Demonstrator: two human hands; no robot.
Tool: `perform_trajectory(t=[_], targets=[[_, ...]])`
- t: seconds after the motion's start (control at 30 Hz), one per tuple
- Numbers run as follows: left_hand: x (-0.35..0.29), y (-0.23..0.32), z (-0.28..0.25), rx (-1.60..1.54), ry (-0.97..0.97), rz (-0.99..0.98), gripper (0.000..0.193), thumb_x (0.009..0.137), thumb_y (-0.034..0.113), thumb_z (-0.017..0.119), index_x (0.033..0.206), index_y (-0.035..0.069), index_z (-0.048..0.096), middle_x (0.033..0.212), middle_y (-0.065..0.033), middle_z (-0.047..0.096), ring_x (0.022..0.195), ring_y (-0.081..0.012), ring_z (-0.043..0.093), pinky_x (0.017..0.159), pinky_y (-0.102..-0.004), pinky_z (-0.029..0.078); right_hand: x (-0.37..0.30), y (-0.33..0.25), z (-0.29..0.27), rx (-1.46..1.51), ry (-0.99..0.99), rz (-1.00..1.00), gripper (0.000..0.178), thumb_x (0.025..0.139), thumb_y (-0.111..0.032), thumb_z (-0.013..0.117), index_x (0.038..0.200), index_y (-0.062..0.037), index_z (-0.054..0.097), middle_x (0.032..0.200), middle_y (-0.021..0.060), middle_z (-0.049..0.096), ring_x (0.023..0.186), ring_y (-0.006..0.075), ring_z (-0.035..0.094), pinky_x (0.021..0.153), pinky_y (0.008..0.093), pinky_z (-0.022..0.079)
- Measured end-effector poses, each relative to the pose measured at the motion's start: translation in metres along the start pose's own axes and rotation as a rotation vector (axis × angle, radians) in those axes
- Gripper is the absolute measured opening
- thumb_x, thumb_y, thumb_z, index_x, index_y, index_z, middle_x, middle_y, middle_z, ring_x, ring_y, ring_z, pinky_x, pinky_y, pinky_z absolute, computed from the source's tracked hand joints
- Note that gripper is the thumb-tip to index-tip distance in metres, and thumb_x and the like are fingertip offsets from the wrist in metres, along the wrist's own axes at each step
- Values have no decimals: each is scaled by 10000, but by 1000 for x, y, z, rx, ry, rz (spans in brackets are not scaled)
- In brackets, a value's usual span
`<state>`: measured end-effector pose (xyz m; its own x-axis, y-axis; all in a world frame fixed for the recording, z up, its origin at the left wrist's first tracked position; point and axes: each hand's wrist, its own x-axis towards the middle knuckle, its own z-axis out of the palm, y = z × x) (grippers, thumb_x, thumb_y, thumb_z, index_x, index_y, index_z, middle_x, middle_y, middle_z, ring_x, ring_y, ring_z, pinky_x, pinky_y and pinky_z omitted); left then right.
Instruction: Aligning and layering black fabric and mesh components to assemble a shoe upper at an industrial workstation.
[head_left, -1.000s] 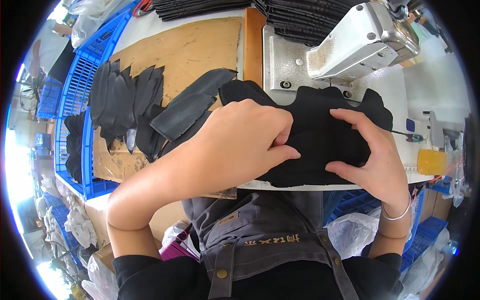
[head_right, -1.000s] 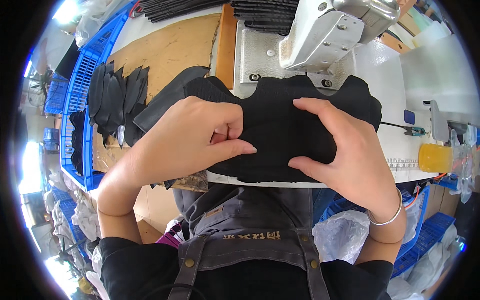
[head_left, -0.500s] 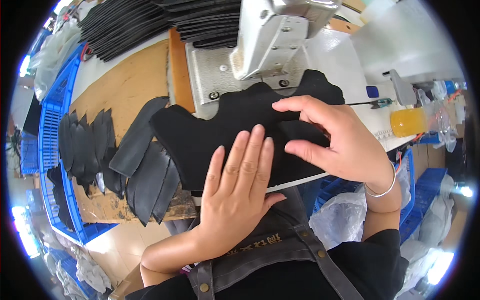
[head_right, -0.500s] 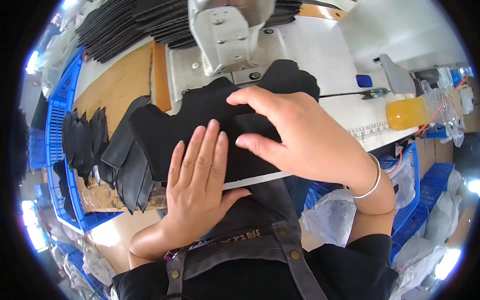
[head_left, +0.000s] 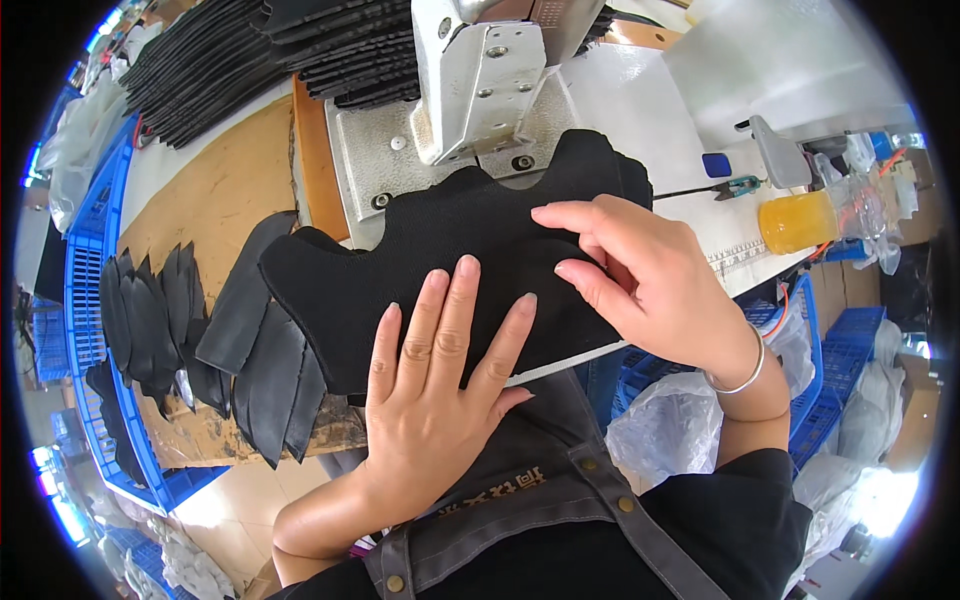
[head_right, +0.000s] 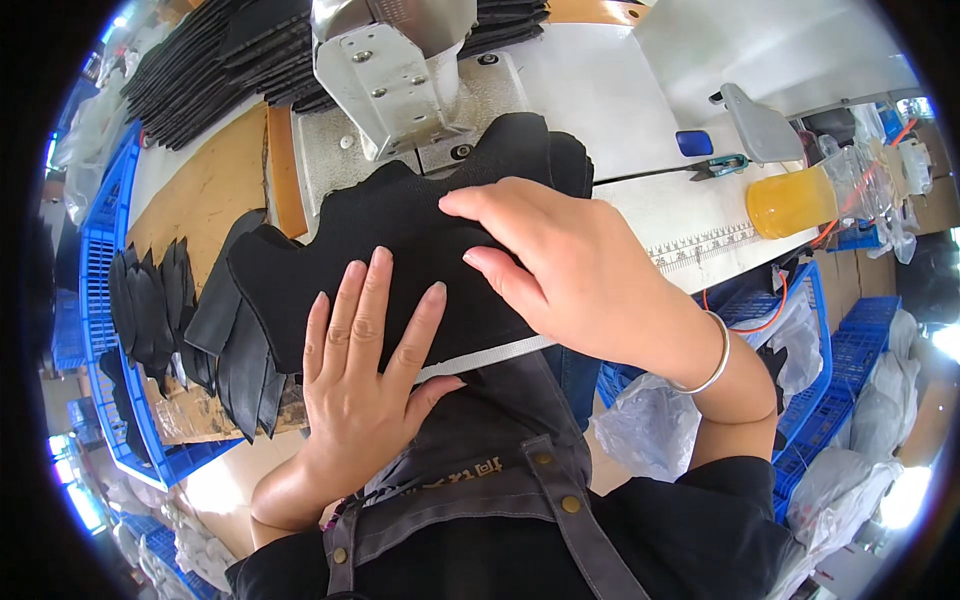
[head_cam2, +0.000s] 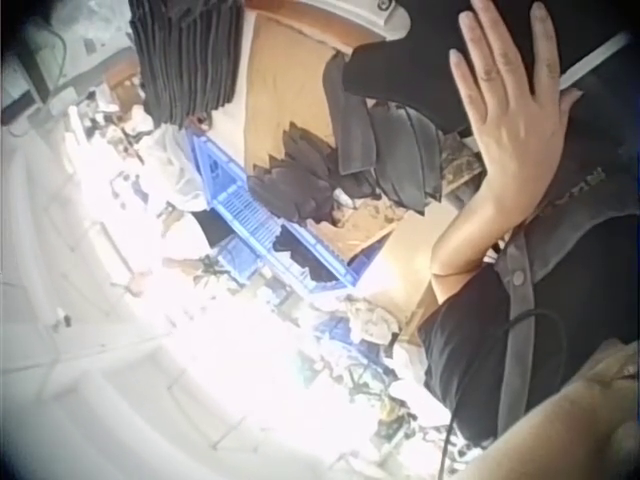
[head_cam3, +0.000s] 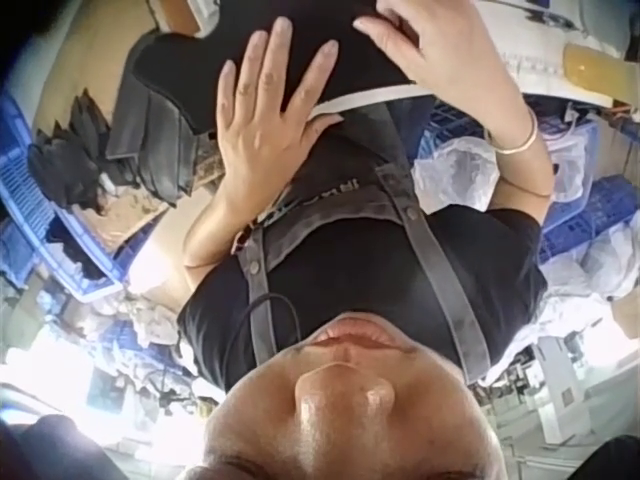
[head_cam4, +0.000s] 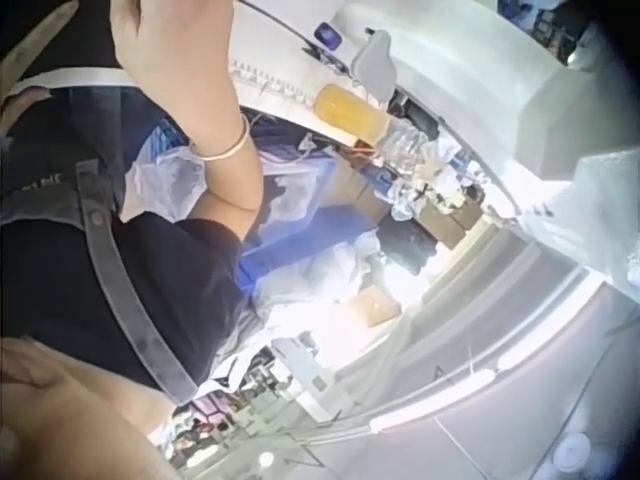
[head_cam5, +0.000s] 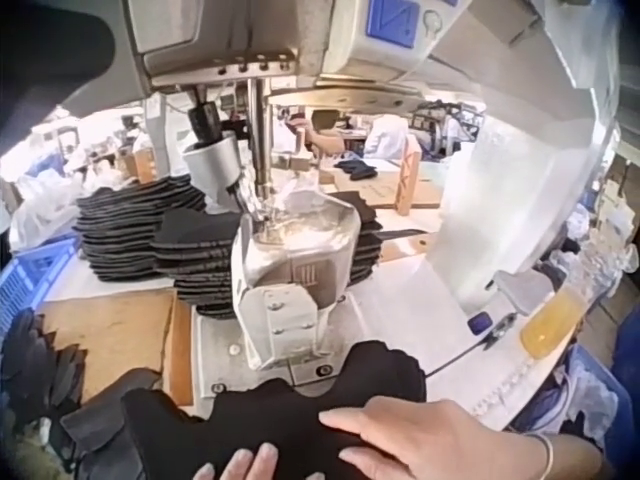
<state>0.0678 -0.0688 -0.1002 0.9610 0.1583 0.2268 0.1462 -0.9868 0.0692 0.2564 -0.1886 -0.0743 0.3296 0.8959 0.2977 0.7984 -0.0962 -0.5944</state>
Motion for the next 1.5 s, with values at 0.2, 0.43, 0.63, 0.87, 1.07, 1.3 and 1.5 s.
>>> perform_trajectory(t=[0.2, 0.43, 0.63, 0.87, 1.07, 1.3, 1.5], targets=[[1, -3, 3, 29, 22, -3, 793, 696, 471, 669, 1434, 283, 446, 1489, -138, 398, 1371, -285, 386, 1105, -456, 291, 4, -5, 1, -175, -19, -73, 333, 825, -62, 661, 1146, -69, 571, 871, 80, 577, 672, 284, 612, 554, 367, 496], [0, -5, -2, 93, 26, 30, 677, 755, 388, 657, 1395, 239, 494, 1472, -154, 417, 1347, -296, 417, 1098, -457, 303, 8, -10, 3, -174, 0, -76, 330, 798, -23, 647, 1121, -69, 603, 832, 99, 550, 648, 292, 584, 538, 390, 469], [-6, 1, 4, 79, 74, 31, 587, 881, 247, 471, 1457, 171, 386, 1510, -170, 349, 1387, -302, 358, 1130, -445, 255, -1, -14, 6, -275, 62, -62, 359, 773, 45, 598, 1118, -55, 599, 772, 122, 496, 611, 308, 537, 540, 411, 432], [7, 8, 3, -57, 76, 36, 835, 752, 532, 647, 1412, 95, 380, 1512, -214, 315, 1401, -330, 311, 1103, -465, 281, -11, -9, 3, -257, 123, 99, 389, 771, 69, 593, 1146, -32, 568, 779, 126, 478, 610, 274, 497, 555, 376, 410], [30, 9, 21, -319, 159, 34, 1063, 742, 566, 654, 1478, -60, 210, 1554, -217, 204, 1456, -333, 179, 1176, -462, 121, -11, -4, 6, -141, 134, 126, 382, 792, 90, 564, 1157, -23, 558, 799, 130, 461, 622, 254, 484, 553, 351, 397], [28, 9, 20, -270, 89, 71, 1053, 680, 544, 724, 1510, 106, 245, 1571, -204, 163, 1463, -336, 147, 1172, -476, 125, -21, -1, 3, -100, 152, 136, 368, 811, 94, 539, 1162, -18, 552, 838, 126, 442, 647, 240, 467, 548, 339, 384], [34, 12, 13, -280, 61, 113, 1037, 655, 496, 757, 1508, 161, 271, 1560, -214, 194, 1442, -369, 198, 1150, -495, 189, -43, 27, -2, -162, 370, 167, 277, 896, 33, 520, 1161, -14, 583, 827, 100, 465, 677, 204, 458, 613, 323, 396]])
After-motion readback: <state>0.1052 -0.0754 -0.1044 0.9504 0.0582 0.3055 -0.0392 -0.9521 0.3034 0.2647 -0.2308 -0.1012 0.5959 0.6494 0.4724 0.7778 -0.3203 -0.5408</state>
